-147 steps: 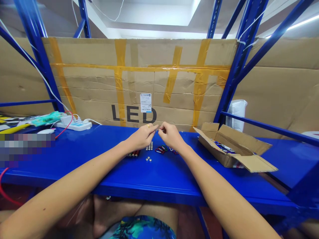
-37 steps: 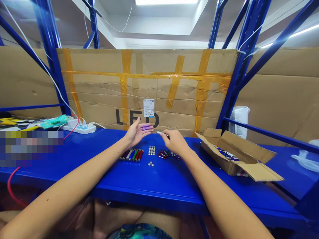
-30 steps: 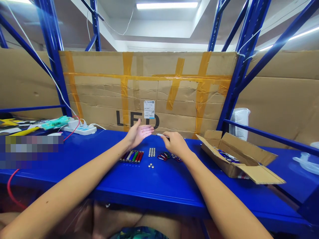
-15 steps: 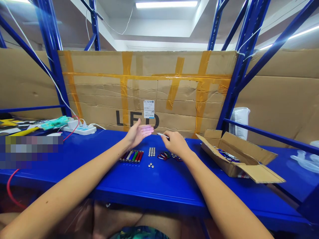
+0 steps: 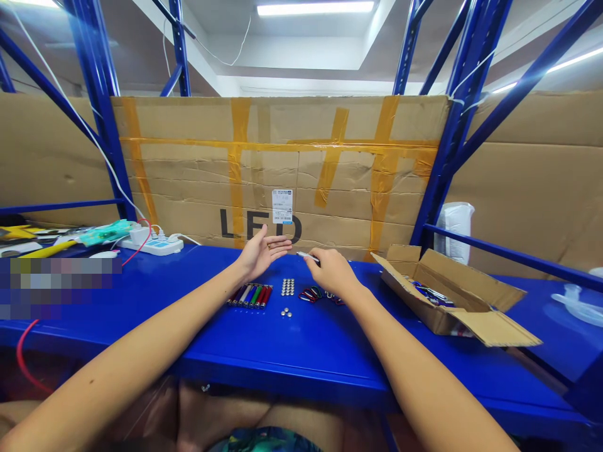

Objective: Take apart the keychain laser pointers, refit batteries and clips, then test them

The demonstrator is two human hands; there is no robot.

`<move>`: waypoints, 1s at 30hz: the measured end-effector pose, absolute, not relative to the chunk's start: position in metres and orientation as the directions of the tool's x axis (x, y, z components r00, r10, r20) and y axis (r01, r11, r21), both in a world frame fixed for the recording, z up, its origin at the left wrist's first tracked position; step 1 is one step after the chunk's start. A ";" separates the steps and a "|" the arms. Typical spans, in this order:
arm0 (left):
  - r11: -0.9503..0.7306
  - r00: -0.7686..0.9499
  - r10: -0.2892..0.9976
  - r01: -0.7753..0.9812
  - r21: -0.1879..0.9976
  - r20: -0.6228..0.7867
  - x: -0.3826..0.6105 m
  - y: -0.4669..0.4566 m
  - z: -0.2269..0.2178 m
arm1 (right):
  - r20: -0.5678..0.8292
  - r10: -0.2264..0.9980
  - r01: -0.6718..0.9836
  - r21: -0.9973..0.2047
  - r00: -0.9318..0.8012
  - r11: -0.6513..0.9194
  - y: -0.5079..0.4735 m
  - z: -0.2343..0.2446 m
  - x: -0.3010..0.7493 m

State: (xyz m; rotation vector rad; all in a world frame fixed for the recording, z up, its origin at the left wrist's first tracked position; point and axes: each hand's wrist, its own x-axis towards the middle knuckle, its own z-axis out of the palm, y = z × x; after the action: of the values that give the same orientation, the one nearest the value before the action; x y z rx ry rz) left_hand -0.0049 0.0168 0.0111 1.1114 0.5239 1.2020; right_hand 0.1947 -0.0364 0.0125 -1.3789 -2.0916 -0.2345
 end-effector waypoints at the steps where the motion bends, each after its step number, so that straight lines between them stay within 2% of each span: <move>1: -0.039 0.334 0.918 -0.466 0.884 0.216 -0.005 0.017 0.011 | 0.582 0.767 0.880 -0.172 -0.272 0.443 -0.037 0.013 0.195; 5: -0.048 0.339 0.912 -0.468 0.882 0.229 -0.006 0.019 0.010 | 0.586 0.758 0.878 -0.157 -0.285 0.452 -0.036 0.013 0.196; 11: -0.046 0.343 0.911 -0.468 0.883 0.229 -0.006 0.019 0.009 | 0.597 0.766 0.865 -0.228 -0.239 0.447 -0.033 0.013 0.197; 30: -0.039 0.338 0.914 -0.482 0.875 0.227 -0.005 0.016 0.010 | 0.627 0.747 0.859 -0.240 -0.219 0.453 -0.034 0.014 0.197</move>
State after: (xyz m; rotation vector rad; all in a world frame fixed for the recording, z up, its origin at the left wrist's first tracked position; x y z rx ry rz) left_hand -0.0054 0.0156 0.0105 1.1034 0.5013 1.2033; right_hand 0.1969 -0.0338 0.0136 -1.3382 -2.0108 -0.2052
